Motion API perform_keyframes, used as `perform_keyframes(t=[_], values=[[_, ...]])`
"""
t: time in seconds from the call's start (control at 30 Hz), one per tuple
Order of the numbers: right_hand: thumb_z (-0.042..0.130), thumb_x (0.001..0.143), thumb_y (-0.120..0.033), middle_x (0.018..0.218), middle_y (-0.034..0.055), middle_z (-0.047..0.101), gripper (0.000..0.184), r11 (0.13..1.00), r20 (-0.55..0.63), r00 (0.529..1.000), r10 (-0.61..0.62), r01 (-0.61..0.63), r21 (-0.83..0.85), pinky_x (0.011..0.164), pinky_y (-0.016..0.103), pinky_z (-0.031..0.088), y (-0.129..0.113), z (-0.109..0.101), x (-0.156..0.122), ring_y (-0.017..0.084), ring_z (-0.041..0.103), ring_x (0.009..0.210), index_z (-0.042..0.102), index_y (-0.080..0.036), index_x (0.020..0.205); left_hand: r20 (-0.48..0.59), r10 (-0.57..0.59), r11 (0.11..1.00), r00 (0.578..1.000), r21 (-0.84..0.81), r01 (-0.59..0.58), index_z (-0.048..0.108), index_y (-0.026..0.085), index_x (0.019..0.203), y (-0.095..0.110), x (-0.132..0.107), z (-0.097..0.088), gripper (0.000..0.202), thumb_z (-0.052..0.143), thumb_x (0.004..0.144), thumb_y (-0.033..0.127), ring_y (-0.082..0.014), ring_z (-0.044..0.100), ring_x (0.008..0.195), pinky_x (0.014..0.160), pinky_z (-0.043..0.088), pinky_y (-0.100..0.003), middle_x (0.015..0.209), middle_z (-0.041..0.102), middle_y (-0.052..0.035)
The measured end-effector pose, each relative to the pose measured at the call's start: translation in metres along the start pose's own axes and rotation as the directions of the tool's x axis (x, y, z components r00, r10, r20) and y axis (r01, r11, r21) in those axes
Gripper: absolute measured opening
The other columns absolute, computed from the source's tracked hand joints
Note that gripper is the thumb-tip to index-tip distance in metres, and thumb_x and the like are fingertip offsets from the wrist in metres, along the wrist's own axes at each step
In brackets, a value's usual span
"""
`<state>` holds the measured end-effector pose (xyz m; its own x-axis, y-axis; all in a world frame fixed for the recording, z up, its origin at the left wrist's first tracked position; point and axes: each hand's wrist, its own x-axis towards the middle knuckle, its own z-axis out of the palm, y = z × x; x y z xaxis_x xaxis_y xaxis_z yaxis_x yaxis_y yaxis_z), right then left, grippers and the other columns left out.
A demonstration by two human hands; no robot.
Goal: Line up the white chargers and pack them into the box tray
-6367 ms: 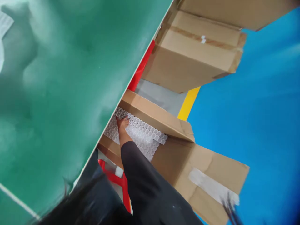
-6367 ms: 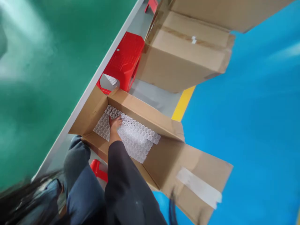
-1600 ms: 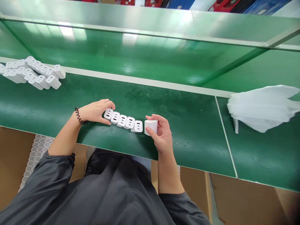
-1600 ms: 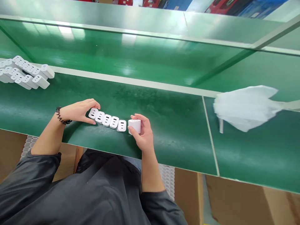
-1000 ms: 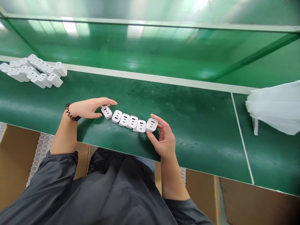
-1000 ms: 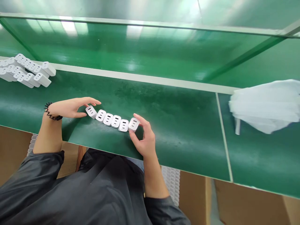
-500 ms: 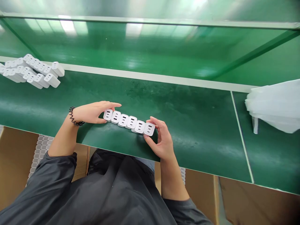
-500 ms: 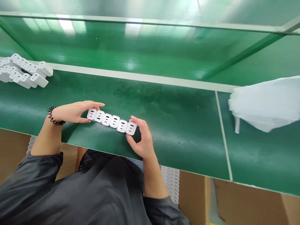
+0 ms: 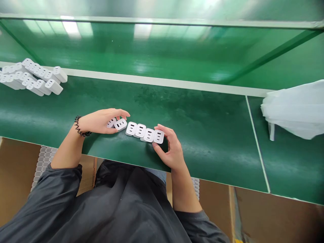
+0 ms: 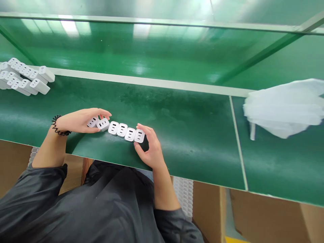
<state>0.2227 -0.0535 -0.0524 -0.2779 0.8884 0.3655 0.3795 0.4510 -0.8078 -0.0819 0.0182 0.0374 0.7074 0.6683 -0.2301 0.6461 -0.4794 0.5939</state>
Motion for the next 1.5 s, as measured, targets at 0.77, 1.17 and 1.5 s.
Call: perform_keyframes(t=[0.77, 1.17, 1.5], values=[[0.061, 0.087, -0.019, 0.133, 0.0077, 0.062, 0.058, 0.999, 0.015, 1.000, 0.016, -0.016, -0.030, 0.103, 0.051, 0.051, -0.004, -0.001, 0.001, 0.029, 0.060, 0.122, 0.047, -0.032, 0.142, 0.040, -0.021, 0.999, 0.999, 0.044, 0.019, 0.031, 0.025, 0.153, -0.011, -0.022, -0.018, 0.076, 0.062, 0.087, 0.047, -0.0310, 0.032, 0.144, 0.117, 0.033, -0.043, 0.158, 0.034, -0.0106], [0.062, 0.088, -0.018, 0.131, 0.0078, 0.063, 0.060, 0.999, 0.014, 1.000, 0.010, -0.010, -0.034, 0.102, 0.052, 0.051, -0.002, 0.000, 0.001, 0.029, 0.060, 0.121, 0.045, -0.032, 0.143, 0.174, -0.164, 0.986, 0.971, 0.016, 0.164, 0.041, 0.026, 0.146, -0.008, -0.005, -0.002, 0.070, 0.066, 0.083, 0.044, -0.0149, 0.059, 0.085, 0.077, 0.047, -0.026, 0.134, 0.050, -0.0100], [0.063, 0.087, -0.016, 0.131, 0.0082, 0.063, 0.062, 0.999, 0.006, 1.000, -0.017, 0.017, -0.051, 0.102, 0.050, 0.052, -0.002, 0.000, 0.000, 0.029, 0.061, 0.121, 0.046, -0.031, 0.144, 0.172, -0.126, 0.992, 0.977, 0.002, 0.128, 0.043, 0.027, 0.143, -0.005, -0.004, -0.003, 0.064, 0.065, 0.085, 0.042, -0.0163, 0.060, 0.089, 0.081, 0.045, -0.026, 0.131, 0.056, -0.0073]])
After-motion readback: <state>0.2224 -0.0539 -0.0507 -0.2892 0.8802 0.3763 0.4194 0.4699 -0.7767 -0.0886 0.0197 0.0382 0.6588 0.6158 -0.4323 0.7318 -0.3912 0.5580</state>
